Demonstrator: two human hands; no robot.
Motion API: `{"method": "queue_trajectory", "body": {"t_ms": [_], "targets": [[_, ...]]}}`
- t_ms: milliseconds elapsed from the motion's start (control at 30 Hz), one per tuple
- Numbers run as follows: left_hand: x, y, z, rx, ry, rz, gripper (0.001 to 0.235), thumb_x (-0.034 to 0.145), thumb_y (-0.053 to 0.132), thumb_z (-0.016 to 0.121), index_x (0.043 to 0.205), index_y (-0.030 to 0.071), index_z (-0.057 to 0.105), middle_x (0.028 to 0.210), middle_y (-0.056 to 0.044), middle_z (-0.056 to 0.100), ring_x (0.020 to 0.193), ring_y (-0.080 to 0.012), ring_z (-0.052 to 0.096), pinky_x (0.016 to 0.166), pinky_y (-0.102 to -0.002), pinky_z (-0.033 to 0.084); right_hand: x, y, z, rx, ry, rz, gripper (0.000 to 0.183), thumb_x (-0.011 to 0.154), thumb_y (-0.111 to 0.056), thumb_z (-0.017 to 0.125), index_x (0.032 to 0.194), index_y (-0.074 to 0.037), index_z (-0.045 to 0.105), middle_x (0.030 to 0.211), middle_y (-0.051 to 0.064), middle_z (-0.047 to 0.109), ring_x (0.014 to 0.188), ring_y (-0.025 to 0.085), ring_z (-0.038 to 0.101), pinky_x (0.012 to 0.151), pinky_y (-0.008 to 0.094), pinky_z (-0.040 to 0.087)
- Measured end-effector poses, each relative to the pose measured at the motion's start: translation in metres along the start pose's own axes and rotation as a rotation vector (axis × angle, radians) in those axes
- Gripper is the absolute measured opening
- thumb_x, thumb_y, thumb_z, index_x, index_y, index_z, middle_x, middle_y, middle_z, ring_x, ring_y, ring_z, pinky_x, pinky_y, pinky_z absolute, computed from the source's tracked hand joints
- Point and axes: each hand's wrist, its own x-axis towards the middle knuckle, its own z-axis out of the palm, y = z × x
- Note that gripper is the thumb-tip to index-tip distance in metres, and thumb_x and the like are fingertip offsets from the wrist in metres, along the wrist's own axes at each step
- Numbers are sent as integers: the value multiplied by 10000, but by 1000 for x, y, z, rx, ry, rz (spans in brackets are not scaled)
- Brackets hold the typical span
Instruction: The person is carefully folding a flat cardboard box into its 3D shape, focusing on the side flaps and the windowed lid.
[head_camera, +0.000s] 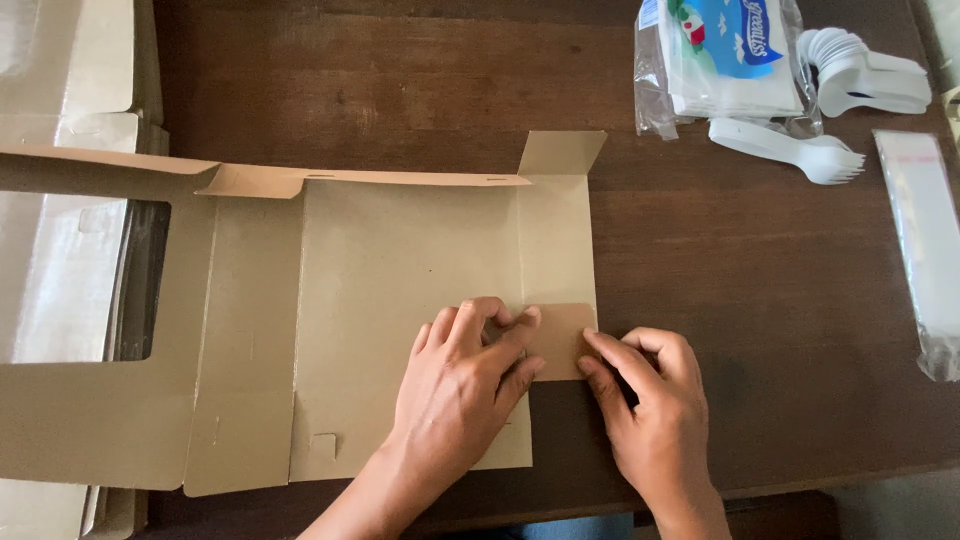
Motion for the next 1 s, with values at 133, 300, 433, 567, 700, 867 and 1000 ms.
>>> {"method": "queue_trajectory", "body": {"t_ms": [133,300,433,567,700,867,1000], "targets": [[1,0,-3,-10,8,28,403,954,352,671,1308,160,693,1151,-56,526,910,-282,542,770,-448,487,1,5,-4,30,-65,6,292,926,-131,754,1217,-108,747,1018,41,579,897,188,608,807,328,539],[0,3,0,33,32,32,497,906,459,727,1305,166,687,1128,-52,537,917,-280,556,751,-446,481,3,13,-9,21,-187,65,364,881,-170,783,1242,-145,747,1037,34,580,913,187,624,795,338,545],[3,7,3,44,82,18,541,885,500,772,1280,137,698,1099,-50,530,891,-278,546,761,-428,454,8,16,-13,-45,-210,-19,342,899,-219,767,1234,-164,730,1022,10,562,895,196,617,783,386,530],[5,11,8,125,116,-15,576,789,556,843,1207,186,702,1090,-38,562,892,-287,553,743,-438,448,11,17,-15,-35,-250,-22,338,913,-290,742,1226,-164,725,1017,10,571,898,209,631,778,395,525],[6,16,10,141,84,-55,548,761,551,841,1165,219,676,1102,-37,602,907,-310,558,725,-460,432,17,14,-21,14,-274,-16,326,911,-247,749,1207,-113,723,1003,25,587,892,221,641,788,390,525],[9,23,13,172,76,-122,553,660,508,848,1093,209,680,1075,-26,600,915,-319,542,737,-484,430,28,17,-32,95,-423,50,283,919,-247,721,1183,-144,725,1018,-11,640,927,177,674,735,342,535],[8,28,20,264,182,-97,492,721,548,818,1038,205,665,1020,-39,562,887,-319,519,709,-480,420,31,17,-32,92,-430,65,276,917,-256,726,1179,-171,715,1032,-29,642,914,174,687,713,349,544]]}}
